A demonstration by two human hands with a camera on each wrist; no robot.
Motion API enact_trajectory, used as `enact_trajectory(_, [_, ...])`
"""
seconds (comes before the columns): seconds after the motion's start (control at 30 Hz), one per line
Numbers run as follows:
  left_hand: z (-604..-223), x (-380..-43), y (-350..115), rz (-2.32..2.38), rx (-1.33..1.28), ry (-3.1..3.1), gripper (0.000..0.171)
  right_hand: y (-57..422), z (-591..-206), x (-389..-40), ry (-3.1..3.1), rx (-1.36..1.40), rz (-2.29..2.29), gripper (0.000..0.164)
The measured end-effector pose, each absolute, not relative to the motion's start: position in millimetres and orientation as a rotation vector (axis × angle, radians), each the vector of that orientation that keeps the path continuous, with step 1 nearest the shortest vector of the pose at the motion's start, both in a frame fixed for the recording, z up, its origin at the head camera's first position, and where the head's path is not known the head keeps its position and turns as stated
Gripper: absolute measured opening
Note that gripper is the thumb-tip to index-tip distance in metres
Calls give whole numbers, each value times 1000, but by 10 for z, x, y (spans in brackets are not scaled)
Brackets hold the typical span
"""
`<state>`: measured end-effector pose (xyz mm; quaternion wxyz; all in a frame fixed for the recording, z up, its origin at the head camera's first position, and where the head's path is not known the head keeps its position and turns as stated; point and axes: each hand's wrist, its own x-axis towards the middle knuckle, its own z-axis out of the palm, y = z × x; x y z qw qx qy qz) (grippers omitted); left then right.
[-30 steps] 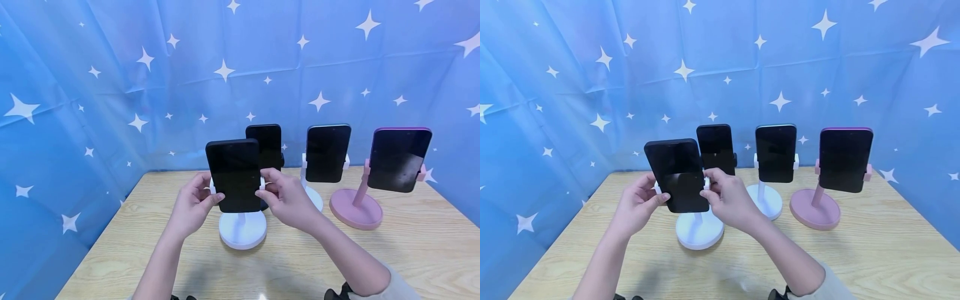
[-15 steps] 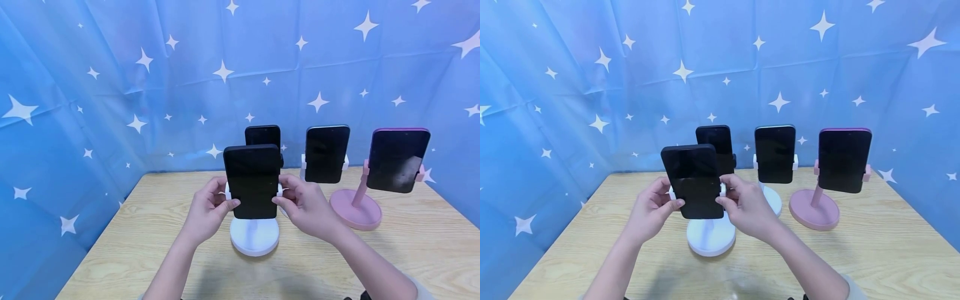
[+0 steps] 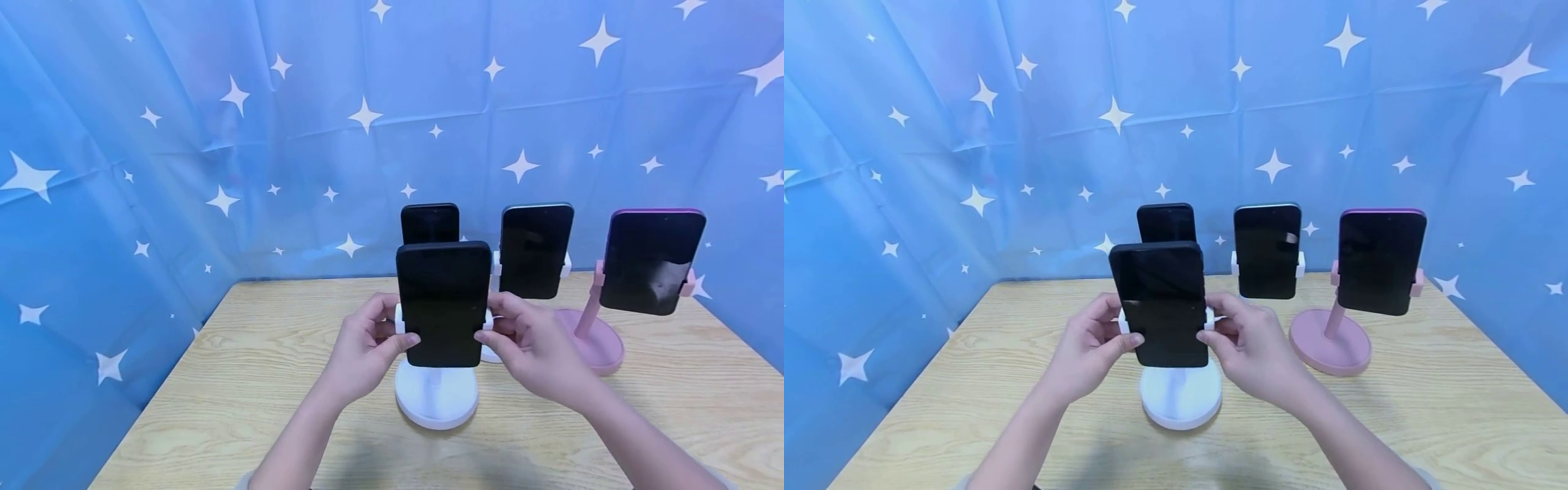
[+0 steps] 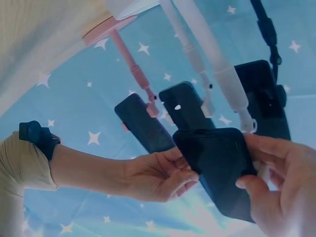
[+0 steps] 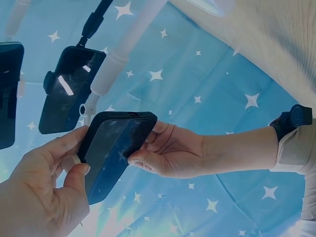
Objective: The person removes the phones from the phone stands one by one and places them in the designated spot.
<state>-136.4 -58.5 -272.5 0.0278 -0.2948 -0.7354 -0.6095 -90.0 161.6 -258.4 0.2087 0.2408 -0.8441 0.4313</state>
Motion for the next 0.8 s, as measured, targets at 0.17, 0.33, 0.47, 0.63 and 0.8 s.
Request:
enact_trajectory(0.17, [-2740, -1352, -503, -1849, -986, -2292, 28, 1726, -2638, -845, -2315, 682, 1188, 36])
enact_trajectory(0.33, [-2745, -1328, -450, -1835, -1027, -2297, 29, 1794, -2668, -804, -2279, 681, 1145, 37])
enact_trajectory(0.47, [-2746, -1308, -409, -1835, -1061, -2290, 30, 1837, -2679, -783, -2237, 727, 1174, 37])
enact_trajectory(0.63, [-2742, -1276, -363, -1839, -1095, -2277, 30, 1891, -2685, -737, -2236, 708, 1170, 33])
enact_trajectory(0.8, [-2740, -1238, -323, -1816, -1142, -2280, 30, 1943, -2700, -677, -2257, 653, 1168, 35])
